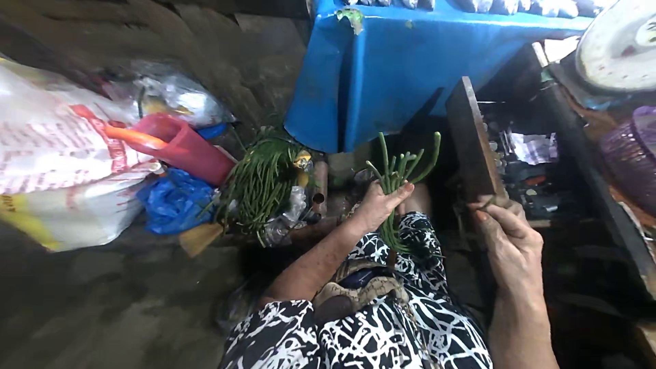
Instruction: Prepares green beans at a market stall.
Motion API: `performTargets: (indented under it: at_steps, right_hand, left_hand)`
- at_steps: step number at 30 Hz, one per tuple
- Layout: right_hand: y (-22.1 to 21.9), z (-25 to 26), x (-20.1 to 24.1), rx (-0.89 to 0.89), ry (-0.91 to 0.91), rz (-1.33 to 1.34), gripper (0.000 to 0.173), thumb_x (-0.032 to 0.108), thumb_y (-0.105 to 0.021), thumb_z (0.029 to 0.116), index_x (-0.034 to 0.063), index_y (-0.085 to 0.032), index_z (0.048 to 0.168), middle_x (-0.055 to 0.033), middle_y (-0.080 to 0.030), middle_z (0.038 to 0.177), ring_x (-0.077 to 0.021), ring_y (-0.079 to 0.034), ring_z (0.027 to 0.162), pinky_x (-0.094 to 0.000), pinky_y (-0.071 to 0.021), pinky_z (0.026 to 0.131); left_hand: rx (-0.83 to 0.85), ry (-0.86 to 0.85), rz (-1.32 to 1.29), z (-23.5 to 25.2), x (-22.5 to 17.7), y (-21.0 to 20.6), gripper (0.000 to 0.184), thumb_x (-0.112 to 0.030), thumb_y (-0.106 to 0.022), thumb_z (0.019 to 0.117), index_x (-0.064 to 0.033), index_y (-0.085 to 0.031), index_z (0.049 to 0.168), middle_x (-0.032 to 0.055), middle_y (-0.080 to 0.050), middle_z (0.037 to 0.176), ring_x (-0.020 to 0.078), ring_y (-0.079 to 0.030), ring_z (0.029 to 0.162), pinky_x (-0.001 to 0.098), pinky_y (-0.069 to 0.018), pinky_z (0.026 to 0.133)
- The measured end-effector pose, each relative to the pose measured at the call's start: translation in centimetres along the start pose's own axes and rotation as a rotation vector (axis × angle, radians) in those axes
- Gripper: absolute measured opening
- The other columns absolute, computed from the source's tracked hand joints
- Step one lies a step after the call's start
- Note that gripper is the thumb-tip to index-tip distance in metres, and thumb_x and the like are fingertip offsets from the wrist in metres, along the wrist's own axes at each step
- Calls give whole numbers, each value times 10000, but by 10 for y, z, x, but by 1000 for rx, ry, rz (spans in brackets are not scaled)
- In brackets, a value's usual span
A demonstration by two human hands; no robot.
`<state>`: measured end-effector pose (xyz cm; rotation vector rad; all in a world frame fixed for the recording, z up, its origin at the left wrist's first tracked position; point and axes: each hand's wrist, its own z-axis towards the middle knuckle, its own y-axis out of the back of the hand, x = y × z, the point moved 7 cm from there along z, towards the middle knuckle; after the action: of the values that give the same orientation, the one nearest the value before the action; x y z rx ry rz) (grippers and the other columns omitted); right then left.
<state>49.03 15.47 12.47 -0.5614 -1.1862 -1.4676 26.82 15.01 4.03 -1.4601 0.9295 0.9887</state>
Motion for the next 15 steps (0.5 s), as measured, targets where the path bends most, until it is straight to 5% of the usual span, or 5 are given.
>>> performTargets:
  at_steps: [8,15]
  right_hand:
    - [-50,16,-24,-29,-103,454,223,75,-542,1034,20,-753,1081,-28,-769,975,-112,-725,911,-316,-608,884]
    - [-69,15,-24,-10,-118,497,187,19,-570,1004,-6,-728,1100,-37,-750,991,-84,-708,863,-262,-610,807]
  left_hand:
    - [169,54,78,-5,5,-28,119,-130,-640,991,-20,-624,1034,4,-621,701,82,-589,575,231,-543,593]
    - [167,77,46,-5,7,-27,203,-153,-619,1009,-11,-616,1153,10,-651,772,88,-619,600,231,-567,599]
